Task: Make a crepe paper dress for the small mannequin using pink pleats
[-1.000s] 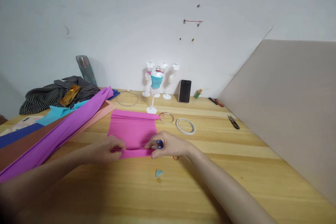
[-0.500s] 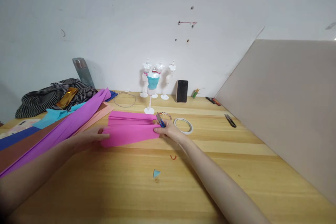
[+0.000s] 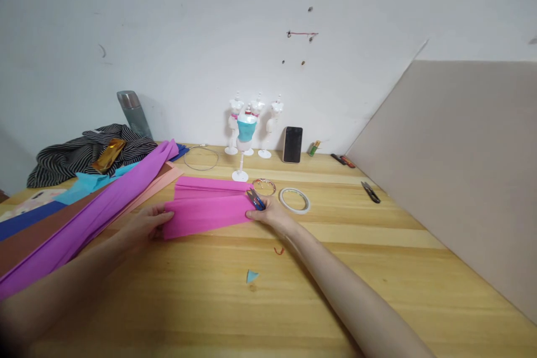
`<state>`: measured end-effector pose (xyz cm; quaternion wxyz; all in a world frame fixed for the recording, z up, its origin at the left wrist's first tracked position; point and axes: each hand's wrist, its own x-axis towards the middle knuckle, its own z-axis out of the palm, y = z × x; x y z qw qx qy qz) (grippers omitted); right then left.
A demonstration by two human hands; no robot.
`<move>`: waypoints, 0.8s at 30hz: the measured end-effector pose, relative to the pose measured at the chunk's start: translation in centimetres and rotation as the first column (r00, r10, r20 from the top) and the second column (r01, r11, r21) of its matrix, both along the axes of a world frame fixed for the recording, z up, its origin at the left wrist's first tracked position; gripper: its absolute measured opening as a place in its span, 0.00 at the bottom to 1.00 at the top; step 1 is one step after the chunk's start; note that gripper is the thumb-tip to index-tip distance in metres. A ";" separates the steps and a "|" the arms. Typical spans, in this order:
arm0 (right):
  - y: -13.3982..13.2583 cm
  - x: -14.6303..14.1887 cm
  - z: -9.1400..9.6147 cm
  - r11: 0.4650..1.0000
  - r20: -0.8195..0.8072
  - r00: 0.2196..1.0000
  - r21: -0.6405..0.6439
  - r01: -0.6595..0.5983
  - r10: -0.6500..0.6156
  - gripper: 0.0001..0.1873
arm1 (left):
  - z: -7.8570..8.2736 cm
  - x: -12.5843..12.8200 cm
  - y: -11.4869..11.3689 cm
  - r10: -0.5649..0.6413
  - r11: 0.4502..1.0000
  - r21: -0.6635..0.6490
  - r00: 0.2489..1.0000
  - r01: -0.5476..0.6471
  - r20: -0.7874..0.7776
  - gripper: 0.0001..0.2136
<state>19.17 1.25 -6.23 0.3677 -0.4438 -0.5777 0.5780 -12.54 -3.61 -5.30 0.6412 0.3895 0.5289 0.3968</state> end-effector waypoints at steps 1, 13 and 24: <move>0.0 0.0 0.0 1.000 0.013 1.000 0.009 0.003 -0.003 0.17 | 0.0 0.1 0.0 -0.006 1.000 0.005 1.000 0.006 -0.002 0.19; -0.9 -0.6 -0.5 0.998 0.402 0.915 -0.044 0.050 -0.028 0.12 | -0.7 1.3 0.5 0.002 0.985 0.174 0.992 0.020 -0.126 0.16; -1.2 0.4 0.9 0.931 -0.039 0.997 -0.358 -0.078 0.068 0.20 | -0.5 0.5 0.7 0.018 0.958 0.263 0.894 0.113 -0.448 0.25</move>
